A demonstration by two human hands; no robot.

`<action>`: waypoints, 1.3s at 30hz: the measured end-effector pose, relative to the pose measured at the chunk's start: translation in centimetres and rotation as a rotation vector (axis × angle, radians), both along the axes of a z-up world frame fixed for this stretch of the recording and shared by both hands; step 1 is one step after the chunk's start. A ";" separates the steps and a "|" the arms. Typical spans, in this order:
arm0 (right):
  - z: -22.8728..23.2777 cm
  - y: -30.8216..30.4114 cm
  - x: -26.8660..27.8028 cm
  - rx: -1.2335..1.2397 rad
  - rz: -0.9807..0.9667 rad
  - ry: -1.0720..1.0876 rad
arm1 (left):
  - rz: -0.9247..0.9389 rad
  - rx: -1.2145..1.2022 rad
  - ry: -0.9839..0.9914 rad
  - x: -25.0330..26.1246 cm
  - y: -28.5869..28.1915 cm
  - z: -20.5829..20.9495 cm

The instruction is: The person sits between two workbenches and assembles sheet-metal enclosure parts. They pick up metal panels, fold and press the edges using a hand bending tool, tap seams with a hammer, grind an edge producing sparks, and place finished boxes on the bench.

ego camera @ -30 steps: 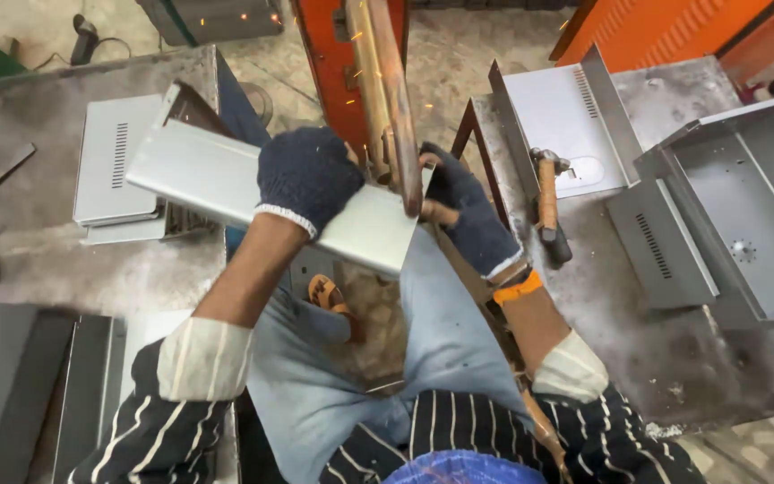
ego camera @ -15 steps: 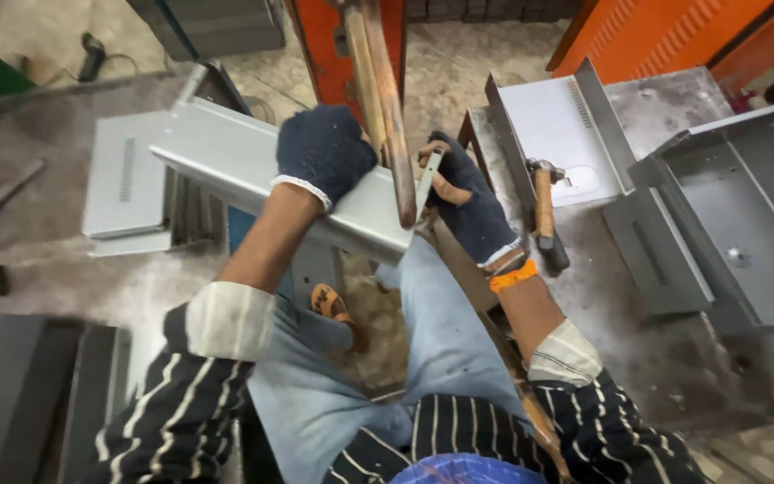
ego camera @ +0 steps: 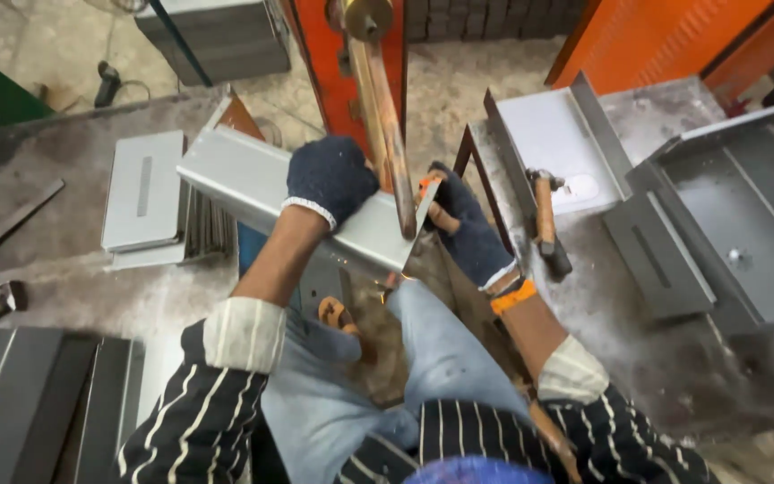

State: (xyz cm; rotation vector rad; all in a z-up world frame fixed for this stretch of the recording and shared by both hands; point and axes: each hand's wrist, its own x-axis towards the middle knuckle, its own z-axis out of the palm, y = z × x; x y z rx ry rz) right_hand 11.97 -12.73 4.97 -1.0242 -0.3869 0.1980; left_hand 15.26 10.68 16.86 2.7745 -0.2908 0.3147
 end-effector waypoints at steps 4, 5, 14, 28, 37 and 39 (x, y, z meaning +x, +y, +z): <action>1.7 0.0 -2.4 -0.181 -0.049 -0.154 | 0.005 0.011 0.023 -2.1 -0.5 1.4; 1.7 0.0 -3.3 -0.184 -0.059 -0.150 | -0.005 0.009 0.026 -3.1 -0.8 1.1; 0.6 -0.2 -9.7 -0.478 -0.326 -0.400 | 0.033 -0.020 -0.166 -11.1 -2.3 -1.5; 3.0 -6.3 -10.3 -0.538 -0.409 -0.320 | 0.060 -0.177 -0.057 -17.3 -7.9 -0.4; 5.4 -24.2 -13.4 -0.779 -0.754 -0.035 | -0.409 -0.751 0.344 -20.4 -18.1 5.0; 6.7 -31.3 -15.9 -0.750 -0.868 -0.125 | -0.528 -0.702 0.327 -21.1 -19.3 7.2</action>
